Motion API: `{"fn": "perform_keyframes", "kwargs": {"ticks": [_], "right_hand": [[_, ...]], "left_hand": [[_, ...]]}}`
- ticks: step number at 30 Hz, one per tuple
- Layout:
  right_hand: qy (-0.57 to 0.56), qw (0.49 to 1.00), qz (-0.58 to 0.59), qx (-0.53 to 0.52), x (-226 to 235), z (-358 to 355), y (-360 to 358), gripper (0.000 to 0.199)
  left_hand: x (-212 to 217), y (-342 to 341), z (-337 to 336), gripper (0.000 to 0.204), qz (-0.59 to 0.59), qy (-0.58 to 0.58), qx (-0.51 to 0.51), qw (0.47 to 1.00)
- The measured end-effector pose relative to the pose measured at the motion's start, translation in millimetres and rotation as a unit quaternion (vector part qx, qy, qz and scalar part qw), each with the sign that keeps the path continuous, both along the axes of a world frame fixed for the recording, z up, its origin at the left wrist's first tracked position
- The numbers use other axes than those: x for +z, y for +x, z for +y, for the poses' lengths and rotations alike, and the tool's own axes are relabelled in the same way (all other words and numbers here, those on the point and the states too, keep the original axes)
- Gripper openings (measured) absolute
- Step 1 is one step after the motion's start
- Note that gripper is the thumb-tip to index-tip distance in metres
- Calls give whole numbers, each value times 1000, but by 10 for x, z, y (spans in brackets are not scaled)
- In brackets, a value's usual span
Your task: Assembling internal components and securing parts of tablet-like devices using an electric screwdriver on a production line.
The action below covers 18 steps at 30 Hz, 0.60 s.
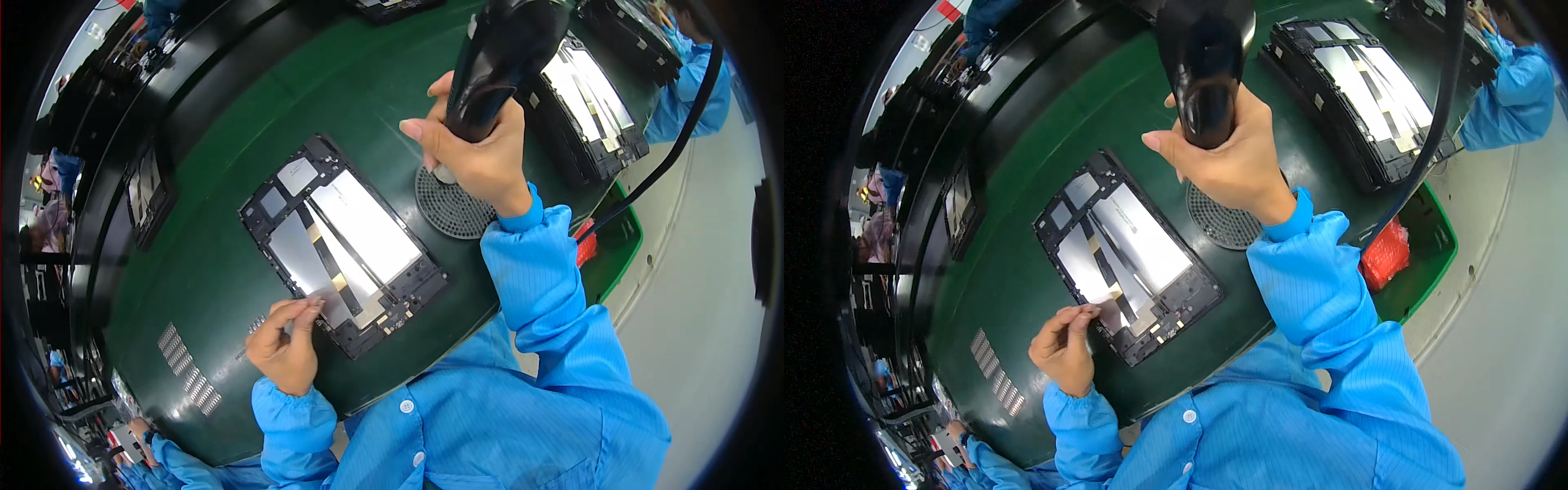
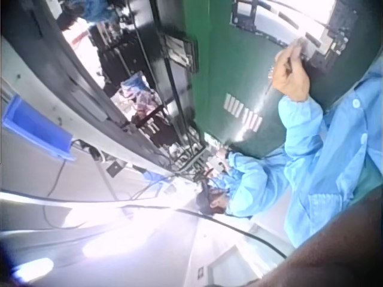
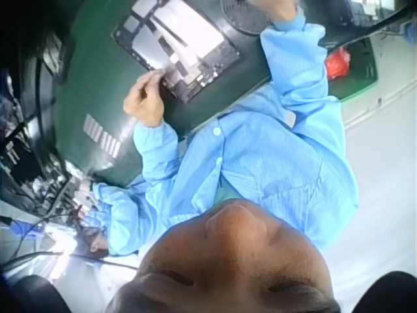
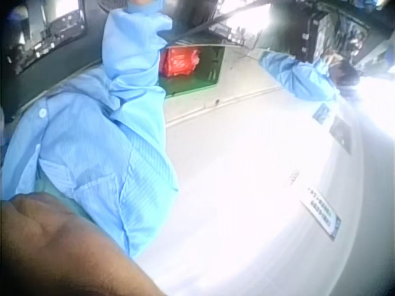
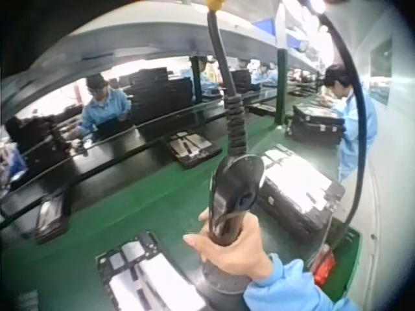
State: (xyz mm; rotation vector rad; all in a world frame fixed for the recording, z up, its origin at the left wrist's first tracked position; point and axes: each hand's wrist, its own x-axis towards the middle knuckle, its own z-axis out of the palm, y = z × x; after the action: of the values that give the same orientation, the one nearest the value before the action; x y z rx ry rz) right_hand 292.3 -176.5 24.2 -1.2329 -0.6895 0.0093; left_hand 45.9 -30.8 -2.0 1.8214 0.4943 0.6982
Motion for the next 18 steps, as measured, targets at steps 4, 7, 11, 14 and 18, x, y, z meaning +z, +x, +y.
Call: {"fn": "perform_keyframes", "kwargs": {"ticks": [4, 7, 11, 14, 18], "right_hand": [[-28, 998, 38, -42, 38, 33, -87, 34], [-23, 997, -33, -68, 214, -4, -151, 31], [46, 997, -55, 9, 381, 163, -332, 33], [57, 994, -72, 61, 474, 434, -571, 33], [63, 983, -34, 167, 565, 774, -886, 34]], "left_hand": [[-61, -120, 269, 10, -7, 40, 46, 998], [37, -231, 468, 8, 70, -60, 79, 993], [80, -168, 654, 11, 94, -190, 74, 974], [106, -92, 707, 13, 106, -208, 20, 972], [50, 92, 759, 12, 110, -132, -31, 985]]}}
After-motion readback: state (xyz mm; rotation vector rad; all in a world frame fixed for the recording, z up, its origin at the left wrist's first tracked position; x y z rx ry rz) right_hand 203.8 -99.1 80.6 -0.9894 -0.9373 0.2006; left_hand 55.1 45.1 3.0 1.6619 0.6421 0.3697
